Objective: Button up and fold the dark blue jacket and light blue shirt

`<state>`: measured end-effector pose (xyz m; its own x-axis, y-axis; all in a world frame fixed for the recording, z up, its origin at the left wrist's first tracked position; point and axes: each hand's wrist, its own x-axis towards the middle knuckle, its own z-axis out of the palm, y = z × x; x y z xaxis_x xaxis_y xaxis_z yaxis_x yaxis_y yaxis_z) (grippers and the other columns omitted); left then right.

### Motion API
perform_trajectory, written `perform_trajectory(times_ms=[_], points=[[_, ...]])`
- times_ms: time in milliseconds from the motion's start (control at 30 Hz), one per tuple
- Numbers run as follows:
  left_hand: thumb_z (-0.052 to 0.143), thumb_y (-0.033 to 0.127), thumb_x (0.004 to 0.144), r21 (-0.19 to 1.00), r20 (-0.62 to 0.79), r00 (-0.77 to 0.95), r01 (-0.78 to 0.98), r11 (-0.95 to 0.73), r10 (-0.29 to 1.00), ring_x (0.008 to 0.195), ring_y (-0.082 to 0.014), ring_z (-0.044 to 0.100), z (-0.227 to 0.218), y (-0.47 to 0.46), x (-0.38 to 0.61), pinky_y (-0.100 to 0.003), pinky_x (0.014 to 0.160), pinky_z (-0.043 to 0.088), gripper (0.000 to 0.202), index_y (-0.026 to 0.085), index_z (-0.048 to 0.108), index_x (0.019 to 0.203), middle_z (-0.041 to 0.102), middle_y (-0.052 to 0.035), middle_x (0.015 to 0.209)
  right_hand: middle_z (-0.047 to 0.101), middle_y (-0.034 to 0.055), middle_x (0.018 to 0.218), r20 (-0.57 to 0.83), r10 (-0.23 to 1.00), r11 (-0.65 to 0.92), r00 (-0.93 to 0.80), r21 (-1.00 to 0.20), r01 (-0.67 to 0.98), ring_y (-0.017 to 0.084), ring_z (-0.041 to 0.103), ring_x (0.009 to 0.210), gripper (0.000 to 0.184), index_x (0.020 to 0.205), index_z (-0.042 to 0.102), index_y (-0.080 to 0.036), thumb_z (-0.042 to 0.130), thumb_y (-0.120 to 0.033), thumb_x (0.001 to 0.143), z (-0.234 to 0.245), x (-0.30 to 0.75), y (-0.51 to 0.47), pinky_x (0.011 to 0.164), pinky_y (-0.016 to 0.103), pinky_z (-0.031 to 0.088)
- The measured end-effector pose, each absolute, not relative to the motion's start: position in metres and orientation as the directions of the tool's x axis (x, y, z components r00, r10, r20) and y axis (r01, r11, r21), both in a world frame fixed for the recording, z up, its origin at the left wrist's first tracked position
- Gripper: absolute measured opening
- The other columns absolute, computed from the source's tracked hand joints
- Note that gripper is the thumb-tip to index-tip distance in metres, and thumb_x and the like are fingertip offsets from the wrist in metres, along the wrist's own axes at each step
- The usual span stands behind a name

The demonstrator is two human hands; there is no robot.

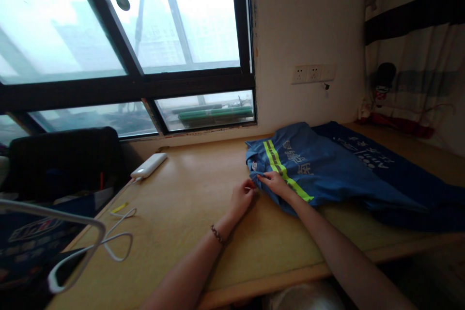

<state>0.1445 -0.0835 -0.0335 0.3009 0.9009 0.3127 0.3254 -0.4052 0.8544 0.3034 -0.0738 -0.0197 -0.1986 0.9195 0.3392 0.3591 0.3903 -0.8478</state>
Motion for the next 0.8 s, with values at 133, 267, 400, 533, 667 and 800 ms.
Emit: perform_trajectory(times_ms=[133,267,400,533,667,800], points=[[0.045,0.007,0.064,0.681,0.433,-0.007,0.658,-0.322,0.901,0.096,-0.0198,0.051,-0.04,-0.076,0.136,-0.033,0.084,0.041,0.038,0.014,0.051,0.101,0.055,-0.0093,0.099,0.041,-0.0042,0.046,0.245,0.941,0.307,-0.233,-0.909,0.283,0.007,0.033,0.047,0.042,0.057,0.06,-0.013,0.049,-0.049,0.074,-0.019,0.296,-0.077,0.046,0.021,0.026],[0.05,0.015,0.069,0.471,0.515,-0.038,0.847,-0.246,0.856,0.122,-0.0272,0.029,-0.035,-0.064,0.122,-0.043,0.099,0.025,0.056,0.015,0.038,0.123,0.033,-0.014,0.131,0.047,-0.0039,0.05,0.102,0.909,0.174,-0.405,-0.974,0.147,0.007,0.037,0.047,0.041,0.062,0.061,-0.012,0.053,-0.051,0.071,-0.017,0.287,-0.089,0.048,0.02,0.03],[0.036,0.012,0.079,0.441,0.459,-0.142,0.893,-0.086,0.877,0.128,-0.0282,0.016,-0.03,-0.052,0.105,-0.051,0.099,0.019,0.052,0.026,0.034,0.128,0.021,-0.0061,0.141,0.056,-0.0018,0.059,-0.096,0.786,-0.128,-0.611,-0.992,-0.009,0.007,0.047,0.05,0.038,0.072,0.063,-0.011,0.06,-0.048,0.067,-0.009,0.281,-0.106,0.053,0.021,0.038],[0.044,0.021,0.077,0.454,0.298,0.034,0.874,-0.173,0.954,0.127,-0.0293,0.019,-0.029,-0.051,0.098,-0.057,0.099,0.01,0.039,0.027,0.051,0.115,0.039,-0.0026,0.133,0.06,-0.0017,0.07,-0.081,0.673,-0.225,-0.736,-0.969,-0.1,0.01,0.055,0.061,0.041,0.084,0.063,-0.013,0.075,-0.032,0.05,0.002,0.283,-0.116,0.063,0.023,0.043],[0.048,0.025,0.074,0.54,0.273,0.183,0.783,-0.308,0.944,0.109,-0.0254,0.045,-0.025,-0.057,0.105,-0.049,0.102,0.012,0.025,0.021,0.063,0.093,0.061,-0.0053,0.106,0.062,-0.0025,0.078,0.02,0.772,-0.162,-0.635,-0.96,-0.227,0.013,0.057,0.069,0.061,0.099,0.058,-0.018,0.076,-0.016,0.041,0.003,0.284,-0.11,0.067,0.027,0.045],[0.044,0.016,0.067,0.727,0.262,0.185,0.607,-0.32,0.947,0.081,-0.0199,0.056,-0.025,-0.061,0.113,-0.032,0.081,0.04,0.024,0.016,0.064,0.08,0.066,-0.0039,0.08,0.061,-0.0008,0.075,0.231,0.947,0.191,-0.225,-0.964,-0.185,0.014,0.055,0.07,0.029,0.087,0.059,-0.015,0.065,-0.023,0.059,-0.002,0.287,-0.092,0.069,0.028,0.043]])
